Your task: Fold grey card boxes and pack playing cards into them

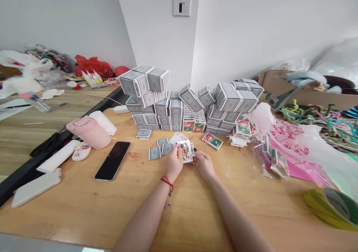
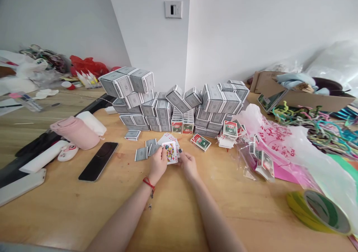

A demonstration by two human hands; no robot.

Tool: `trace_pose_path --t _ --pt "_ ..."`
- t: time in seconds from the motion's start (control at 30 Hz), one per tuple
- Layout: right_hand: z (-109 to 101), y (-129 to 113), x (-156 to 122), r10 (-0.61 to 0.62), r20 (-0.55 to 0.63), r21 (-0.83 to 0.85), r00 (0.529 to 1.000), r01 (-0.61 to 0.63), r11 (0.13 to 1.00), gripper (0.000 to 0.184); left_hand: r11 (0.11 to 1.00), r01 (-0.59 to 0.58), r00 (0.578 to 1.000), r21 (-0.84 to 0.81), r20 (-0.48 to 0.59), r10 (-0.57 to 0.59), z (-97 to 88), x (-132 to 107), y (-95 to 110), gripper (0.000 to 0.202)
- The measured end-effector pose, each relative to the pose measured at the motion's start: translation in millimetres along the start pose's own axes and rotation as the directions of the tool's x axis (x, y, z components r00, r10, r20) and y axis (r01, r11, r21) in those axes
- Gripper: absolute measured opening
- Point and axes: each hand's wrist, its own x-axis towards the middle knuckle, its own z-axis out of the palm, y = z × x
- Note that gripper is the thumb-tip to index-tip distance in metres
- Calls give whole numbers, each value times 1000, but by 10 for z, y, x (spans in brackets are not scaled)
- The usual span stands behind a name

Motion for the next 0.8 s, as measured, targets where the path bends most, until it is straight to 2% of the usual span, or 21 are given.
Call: trace_pose_path --t 0.1,0.33,0.6,0.8 --pt "-25 -37 -1 96 54 134 994 -102 986 22 999 -16 1000 -50 15 17 -9 -3 1 28" --pt "-82 -69 0 164 126 146 978 -181 973 21 993 -34 999 -109 18 36 -45 -30 58 31" --pt "-52 -30 20 112 -7 198 994 -108 974 22 976 -83 992 -203 79 100 -64 -75 155 33" --pt "-33 42 54 -23 -150 28 988 27 999 27 951 -138 985 -277 58 160 -122 -36 183 32"
